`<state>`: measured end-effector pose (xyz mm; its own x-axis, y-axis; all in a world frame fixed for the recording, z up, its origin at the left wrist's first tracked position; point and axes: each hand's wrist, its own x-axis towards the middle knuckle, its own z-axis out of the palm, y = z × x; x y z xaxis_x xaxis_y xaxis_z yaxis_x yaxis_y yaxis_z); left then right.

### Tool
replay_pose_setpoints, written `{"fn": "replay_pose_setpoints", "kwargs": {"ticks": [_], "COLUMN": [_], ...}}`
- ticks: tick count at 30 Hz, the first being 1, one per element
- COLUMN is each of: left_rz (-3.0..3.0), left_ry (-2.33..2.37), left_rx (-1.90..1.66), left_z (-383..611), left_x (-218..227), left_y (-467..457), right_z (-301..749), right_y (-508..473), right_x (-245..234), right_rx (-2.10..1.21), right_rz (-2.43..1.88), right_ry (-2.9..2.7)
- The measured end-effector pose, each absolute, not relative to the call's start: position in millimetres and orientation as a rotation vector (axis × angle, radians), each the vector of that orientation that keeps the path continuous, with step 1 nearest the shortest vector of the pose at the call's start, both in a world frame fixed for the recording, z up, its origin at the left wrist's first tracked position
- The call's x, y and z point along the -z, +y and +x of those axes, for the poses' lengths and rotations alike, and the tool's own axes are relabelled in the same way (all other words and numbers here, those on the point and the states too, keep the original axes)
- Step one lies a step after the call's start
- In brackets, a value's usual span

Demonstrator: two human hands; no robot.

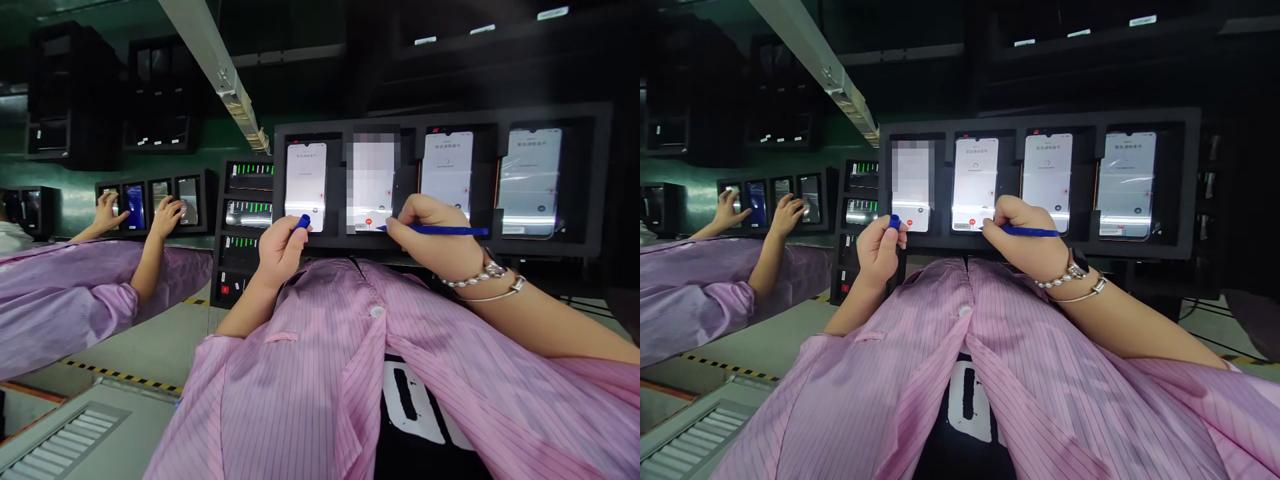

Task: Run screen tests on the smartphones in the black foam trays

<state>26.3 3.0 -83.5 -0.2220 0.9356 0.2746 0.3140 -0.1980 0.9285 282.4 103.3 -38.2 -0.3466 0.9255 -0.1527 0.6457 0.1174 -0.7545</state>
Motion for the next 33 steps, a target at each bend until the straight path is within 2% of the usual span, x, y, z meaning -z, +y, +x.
{"fn": "replay_pose_setpoints", "kwargs": {"ticks": [4, 9, 19, 26, 29, 33], "left_rz": [1.252, 1.167, 1.106, 1.145, 1.16, 1.29], "left_ry": [1.334, 1.153, 1.02, 1.065, 1.071, 1.162], "left_rx": [-1.565, -1.613, -1.59, -1.551, -1.535, -1.478], "left_z": [25, 25, 25, 25, 24, 19], "left_x": [92, 93, 91, 86, 88, 90], "left_y": [-1, -3, -5, -5, -6, -8], "right_z": [267, 219, 192, 190, 193, 201], "right_y": [95, 94, 96, 94, 93, 89], "right_x": [30, 29, 40, 41, 44, 32], "right_rx": [-1.182, -1.447, -1.463, -1.307, -1.377, -1.587], "right_rz": [-1.523, -1.292, -1.371, -1.326, -1.334, -1.272], "right_ry": [-1.885, -1.994, -2.127, -2.249, -2.18, -1.807]}}
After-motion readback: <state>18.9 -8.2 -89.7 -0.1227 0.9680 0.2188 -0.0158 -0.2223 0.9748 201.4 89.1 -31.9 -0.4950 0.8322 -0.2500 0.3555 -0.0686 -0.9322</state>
